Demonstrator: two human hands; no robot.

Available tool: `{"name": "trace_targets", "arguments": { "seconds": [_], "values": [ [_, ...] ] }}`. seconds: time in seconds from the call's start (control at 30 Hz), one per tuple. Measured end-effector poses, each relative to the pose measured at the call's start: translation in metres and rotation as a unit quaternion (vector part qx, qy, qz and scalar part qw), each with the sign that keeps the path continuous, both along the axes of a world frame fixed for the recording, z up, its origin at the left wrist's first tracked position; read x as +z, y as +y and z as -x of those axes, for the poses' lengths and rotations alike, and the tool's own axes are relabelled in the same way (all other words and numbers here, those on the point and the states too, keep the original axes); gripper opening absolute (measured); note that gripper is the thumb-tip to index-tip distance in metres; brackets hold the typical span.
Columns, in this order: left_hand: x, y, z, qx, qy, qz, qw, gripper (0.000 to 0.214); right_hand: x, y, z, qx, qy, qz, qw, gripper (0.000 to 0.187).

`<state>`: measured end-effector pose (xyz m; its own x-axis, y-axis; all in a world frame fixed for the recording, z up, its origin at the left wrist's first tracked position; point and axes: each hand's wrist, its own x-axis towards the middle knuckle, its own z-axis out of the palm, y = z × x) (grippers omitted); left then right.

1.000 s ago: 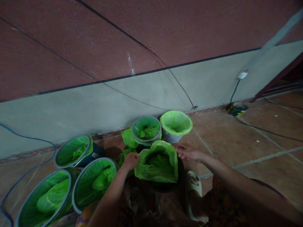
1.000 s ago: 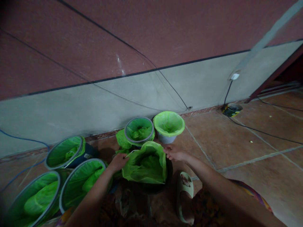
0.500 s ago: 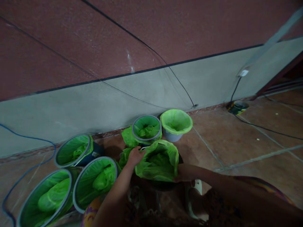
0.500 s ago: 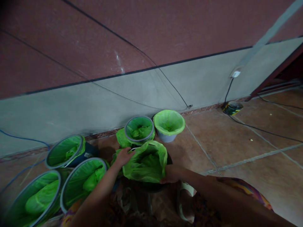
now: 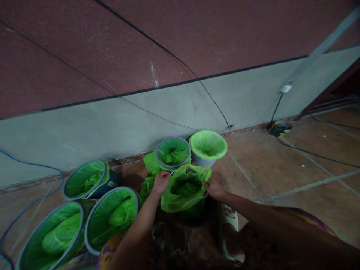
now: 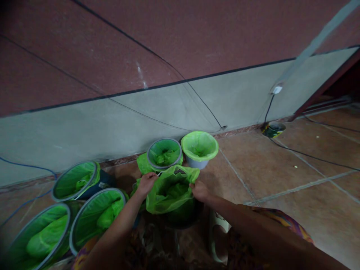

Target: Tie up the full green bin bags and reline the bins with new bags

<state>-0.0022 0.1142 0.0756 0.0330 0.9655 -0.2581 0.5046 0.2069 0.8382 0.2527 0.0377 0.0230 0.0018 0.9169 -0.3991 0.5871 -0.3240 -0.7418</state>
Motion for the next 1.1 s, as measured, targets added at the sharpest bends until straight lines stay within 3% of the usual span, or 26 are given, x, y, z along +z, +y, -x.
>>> {"name": "trace_targets", "arguments": {
  "seconds": [0.13, 0.27, 0.4, 0.53, 0.67, 0.73, 0.87, 1.03, 1.1],
  "values": [
    [-0.002, -0.007, -0.004, 0.013, -0.054, 0.017, 0.998, 0.017, 0.011, -0.004, 0.003, -0.054, 0.085, 0.069, 0.992, 0.008],
    [-0.001, -0.010, -0.009, 0.027, -0.121, 0.028, 0.992, 0.014, 0.029, -0.012, 0.013, -0.055, 0.188, 0.110, 0.974, 0.028],
    [0.010, -0.007, -0.011, 0.048, -0.191, 0.056, 0.979, 0.022, 0.054, -0.006, 0.024, -0.079, 0.245, 0.080, 0.963, 0.049],
    [0.052, -0.003, -0.012, 0.023, -0.281, 0.009, 0.959, 0.031, 0.103, 0.013, 0.025, -0.031, 0.333, -0.030, 0.942, 0.041],
    [0.109, -0.007, -0.014, -0.080, -0.316, -0.093, 0.941, 0.035, 0.161, 0.029, 0.014, -0.008, 0.410, -0.136, 0.902, 0.035],
    [0.127, -0.011, -0.016, -0.116, -0.309, -0.117, 0.937, 0.034, 0.175, 0.033, 0.011, -0.008, 0.432, -0.145, 0.890, 0.037],
    [0.133, -0.017, -0.030, -0.148, -0.291, -0.124, 0.937, 0.031, 0.166, 0.036, 0.030, 0.037, 0.404, -0.093, 0.909, 0.046],
    [0.116, -0.015, -0.052, -0.205, -0.299, -0.106, 0.926, 0.034, 0.132, 0.038, 0.066, 0.085, 0.316, -0.091, 0.941, 0.027],
    [0.106, -0.009, -0.055, -0.175, -0.275, -0.114, 0.938, 0.032, 0.128, 0.040, 0.068, 0.070, 0.302, -0.090, 0.947, 0.031]
  ]
}}
